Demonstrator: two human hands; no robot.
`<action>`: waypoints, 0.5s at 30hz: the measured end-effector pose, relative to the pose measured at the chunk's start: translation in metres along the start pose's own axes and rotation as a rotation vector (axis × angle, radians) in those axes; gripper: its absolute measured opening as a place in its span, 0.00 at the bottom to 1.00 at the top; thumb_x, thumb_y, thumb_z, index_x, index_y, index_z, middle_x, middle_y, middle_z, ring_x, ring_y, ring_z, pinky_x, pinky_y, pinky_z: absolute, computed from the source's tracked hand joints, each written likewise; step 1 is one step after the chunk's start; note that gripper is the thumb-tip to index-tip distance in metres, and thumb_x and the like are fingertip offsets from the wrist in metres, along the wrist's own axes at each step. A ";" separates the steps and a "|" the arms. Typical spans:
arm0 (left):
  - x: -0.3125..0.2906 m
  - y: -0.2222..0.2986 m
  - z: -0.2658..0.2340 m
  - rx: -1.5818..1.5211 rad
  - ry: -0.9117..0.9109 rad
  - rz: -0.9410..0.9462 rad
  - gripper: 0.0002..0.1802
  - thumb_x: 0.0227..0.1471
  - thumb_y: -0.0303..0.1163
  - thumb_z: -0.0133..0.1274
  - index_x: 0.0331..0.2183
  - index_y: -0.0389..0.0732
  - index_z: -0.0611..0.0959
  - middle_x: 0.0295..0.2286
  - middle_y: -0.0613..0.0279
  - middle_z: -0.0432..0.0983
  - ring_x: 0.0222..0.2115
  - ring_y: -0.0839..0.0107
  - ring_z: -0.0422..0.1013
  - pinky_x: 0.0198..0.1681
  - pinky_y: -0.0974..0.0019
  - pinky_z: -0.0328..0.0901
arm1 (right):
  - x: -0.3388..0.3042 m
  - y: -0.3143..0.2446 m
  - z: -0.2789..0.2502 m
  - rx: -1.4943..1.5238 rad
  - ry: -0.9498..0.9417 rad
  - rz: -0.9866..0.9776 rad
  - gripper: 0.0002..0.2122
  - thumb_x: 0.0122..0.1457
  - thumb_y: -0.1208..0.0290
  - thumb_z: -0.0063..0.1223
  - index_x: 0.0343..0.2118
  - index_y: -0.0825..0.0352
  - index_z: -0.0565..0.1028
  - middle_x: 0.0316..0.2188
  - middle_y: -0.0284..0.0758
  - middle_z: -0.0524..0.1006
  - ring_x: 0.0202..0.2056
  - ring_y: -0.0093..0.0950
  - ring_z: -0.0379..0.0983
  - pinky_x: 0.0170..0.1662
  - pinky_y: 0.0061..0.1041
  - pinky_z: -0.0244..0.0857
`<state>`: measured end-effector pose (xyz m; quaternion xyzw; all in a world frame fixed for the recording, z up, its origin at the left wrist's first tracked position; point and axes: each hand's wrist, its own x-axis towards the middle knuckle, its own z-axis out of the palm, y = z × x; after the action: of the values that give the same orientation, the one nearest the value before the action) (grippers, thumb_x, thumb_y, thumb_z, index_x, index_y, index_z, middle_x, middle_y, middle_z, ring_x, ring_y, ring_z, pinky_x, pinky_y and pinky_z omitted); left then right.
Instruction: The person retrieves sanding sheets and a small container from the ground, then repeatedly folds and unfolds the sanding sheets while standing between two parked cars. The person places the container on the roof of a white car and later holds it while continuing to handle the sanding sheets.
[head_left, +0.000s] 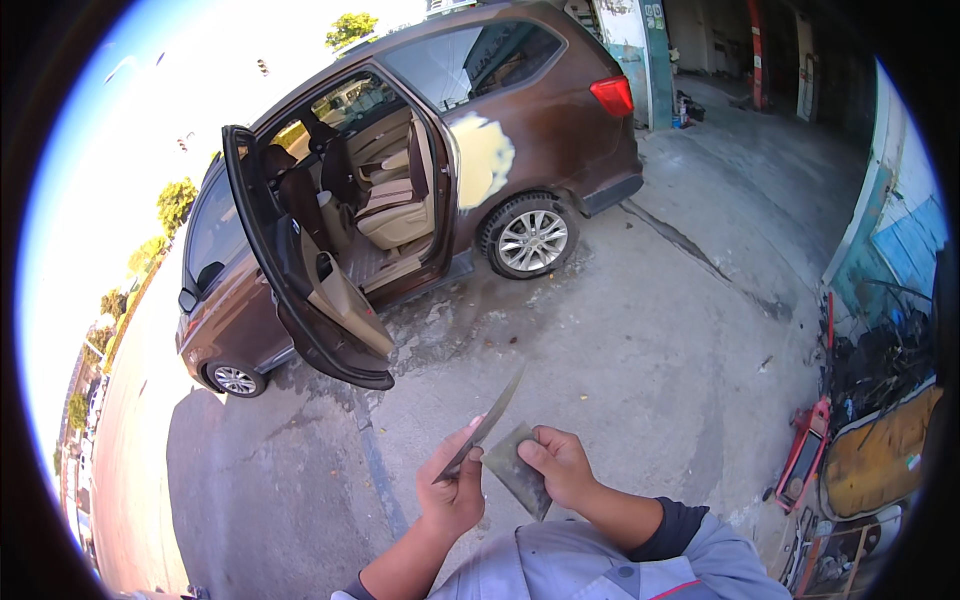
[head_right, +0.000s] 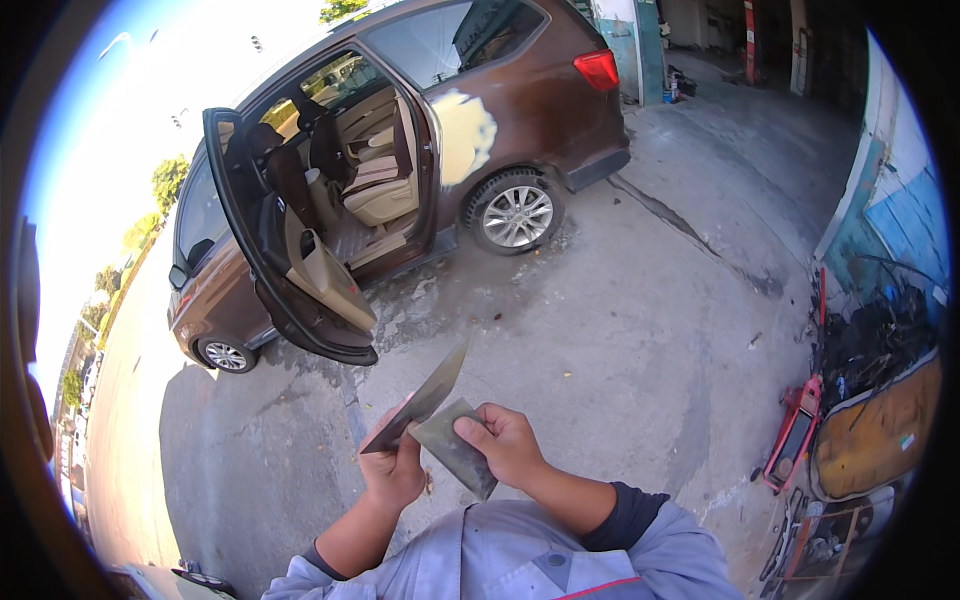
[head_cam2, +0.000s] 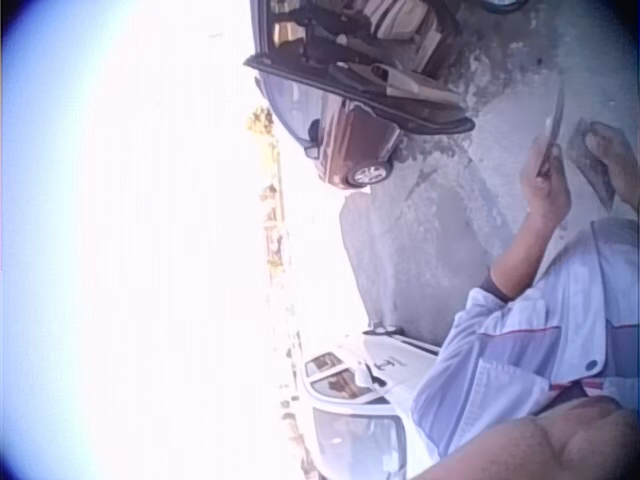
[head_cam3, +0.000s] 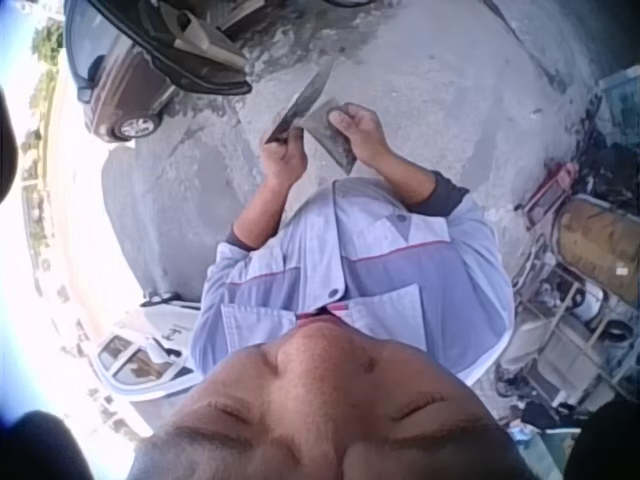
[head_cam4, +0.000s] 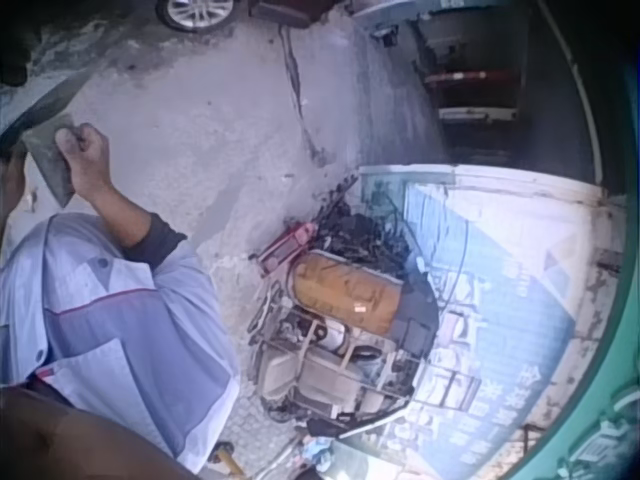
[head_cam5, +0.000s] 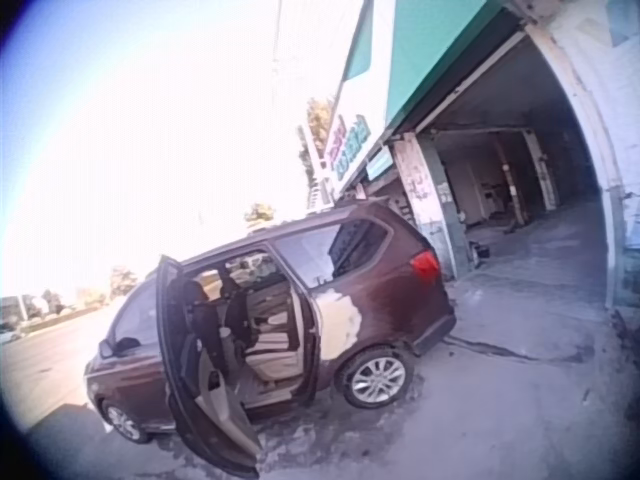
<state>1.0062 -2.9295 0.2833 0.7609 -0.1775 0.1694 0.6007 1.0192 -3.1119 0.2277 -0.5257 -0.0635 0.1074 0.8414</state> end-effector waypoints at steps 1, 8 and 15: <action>0.001 0.001 -0.001 0.044 0.000 0.019 0.21 0.64 0.14 0.50 0.57 0.33 0.81 0.52 0.48 0.82 0.50 0.66 0.79 0.54 0.66 0.71 | 0.000 -0.006 -0.004 0.148 -0.049 0.038 0.26 0.70 0.44 0.53 0.40 0.70 0.77 0.24 0.31 0.75 0.27 0.20 0.72 0.33 0.21 0.66; 0.012 0.007 0.000 0.255 -0.115 0.249 0.25 0.58 0.10 0.55 0.56 0.37 0.83 0.51 0.43 0.82 0.53 0.51 0.80 0.56 0.60 0.72 | 0.012 -0.021 -0.024 0.734 -0.362 0.410 0.30 0.74 0.39 0.35 0.20 0.56 0.64 0.14 0.24 0.57 0.16 0.20 0.52 0.20 0.23 0.52; 0.020 0.010 -0.008 0.342 -0.080 0.281 0.25 0.55 0.09 0.57 0.54 0.37 0.84 0.51 0.42 0.81 0.51 0.48 0.80 0.55 0.58 0.73 | -0.003 0.002 -0.016 0.382 0.179 0.381 0.24 0.74 0.47 0.47 0.22 0.57 0.67 0.17 0.26 0.66 0.19 0.18 0.60 0.24 0.23 0.56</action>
<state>1.0187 -2.9250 0.3033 0.8255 -0.2741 0.2489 0.4260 1.0194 -3.1256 0.2187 -0.3675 0.1323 0.2268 0.8922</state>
